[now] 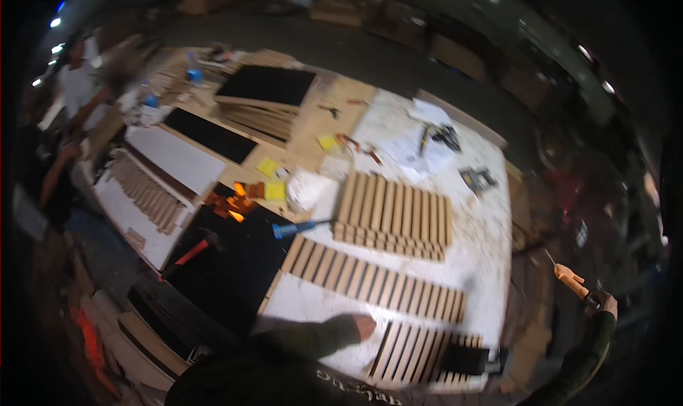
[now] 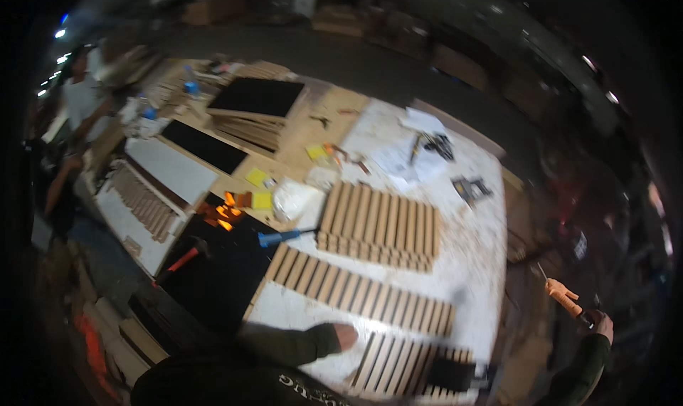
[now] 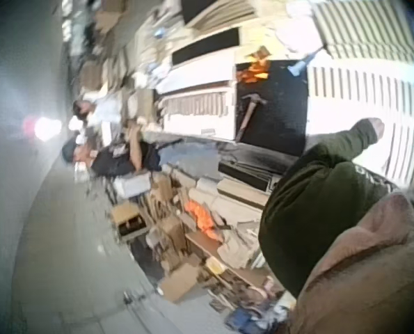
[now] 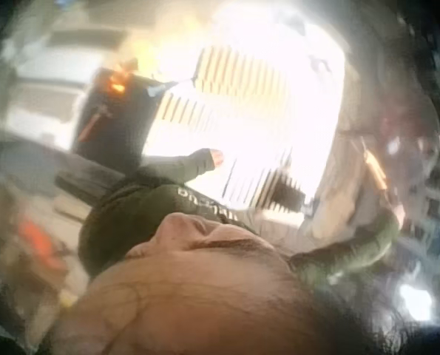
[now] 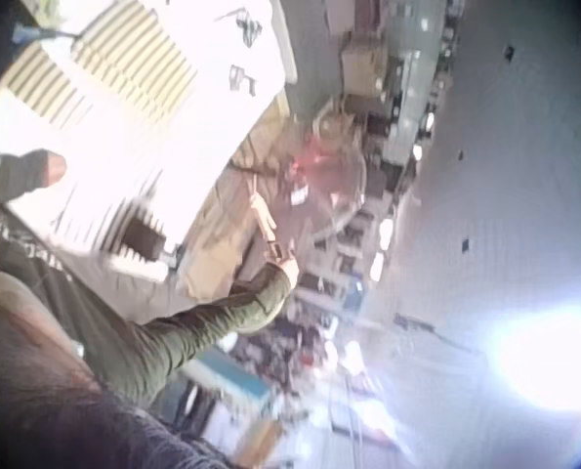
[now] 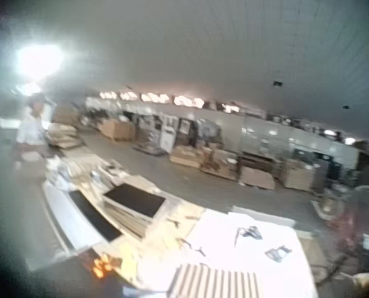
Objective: The person aligns wooden slats onto a template alongside a coworker, uses an air blow gun over the wooden pieces, taps the slats with a hammer, and positions a panel over the assembly.
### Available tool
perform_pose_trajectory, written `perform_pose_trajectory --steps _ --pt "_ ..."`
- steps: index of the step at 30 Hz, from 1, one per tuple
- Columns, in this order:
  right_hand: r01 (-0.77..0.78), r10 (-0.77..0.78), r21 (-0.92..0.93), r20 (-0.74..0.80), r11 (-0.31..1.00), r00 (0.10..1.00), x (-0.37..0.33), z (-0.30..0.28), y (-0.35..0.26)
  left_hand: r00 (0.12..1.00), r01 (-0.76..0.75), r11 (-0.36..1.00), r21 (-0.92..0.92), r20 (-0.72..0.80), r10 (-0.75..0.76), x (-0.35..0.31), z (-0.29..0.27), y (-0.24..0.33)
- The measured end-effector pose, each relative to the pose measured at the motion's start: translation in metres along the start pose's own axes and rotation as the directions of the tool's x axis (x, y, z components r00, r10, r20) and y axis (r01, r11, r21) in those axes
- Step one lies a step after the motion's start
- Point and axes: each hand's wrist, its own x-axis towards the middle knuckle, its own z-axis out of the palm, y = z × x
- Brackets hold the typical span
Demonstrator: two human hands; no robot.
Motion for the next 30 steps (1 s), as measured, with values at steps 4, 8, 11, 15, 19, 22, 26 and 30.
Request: perform_pose_trajectory --steps 4,8,11,15,19,22,26,30 --pt "-0.225 0.303 -0.354 0.183 0.908 0.935 -0.169 -0.052 0.098 0.977 -0.076 0.987 -0.141 -0.207 0.046 -0.012 -0.010 -0.003" --pt "0.079 -0.119 0.513 0.046 0.855 0.992 -0.316 -0.112 0.091 0.969 0.064 0.874 -0.482 -0.178 -0.170 -0.058 -0.066 0.021" --pt "-0.130 -0.030 0.748 0.196 0.651 0.980 -0.367 -0.164 -0.016 0.967 0.053 0.839 -0.541 -0.182 -0.179 -0.126 -0.108 0.035" --pt "0.147 -0.206 0.719 -0.005 0.679 0.978 -0.351 -0.212 -0.237 0.952 0.255 0.723 -0.642 0.036 -0.303 -0.232 -0.158 0.028" --pt "0.640 -0.593 0.387 -0.248 0.664 0.766 -0.321 -0.265 -0.424 0.841 0.377 0.710 -0.594 -0.101 -0.531 -0.323 -0.197 0.016" --pt "0.710 -0.677 0.378 -0.241 0.594 0.696 -0.303 -0.302 -0.534 0.661 0.538 0.642 -0.547 -0.199 -0.723 -0.384 -0.213 0.012" --pt "0.935 -0.805 0.206 -0.477 0.288 0.353 -0.282 -0.344 -0.656 0.435 0.494 0.576 -0.651 -0.388 -0.812 -0.468 -0.221 0.020" --pt "0.906 -0.808 0.376 -0.462 0.195 0.366 -0.278 -0.366 -0.762 0.061 0.306 0.317 -0.898 -0.314 -0.948 -0.503 -0.244 0.041"
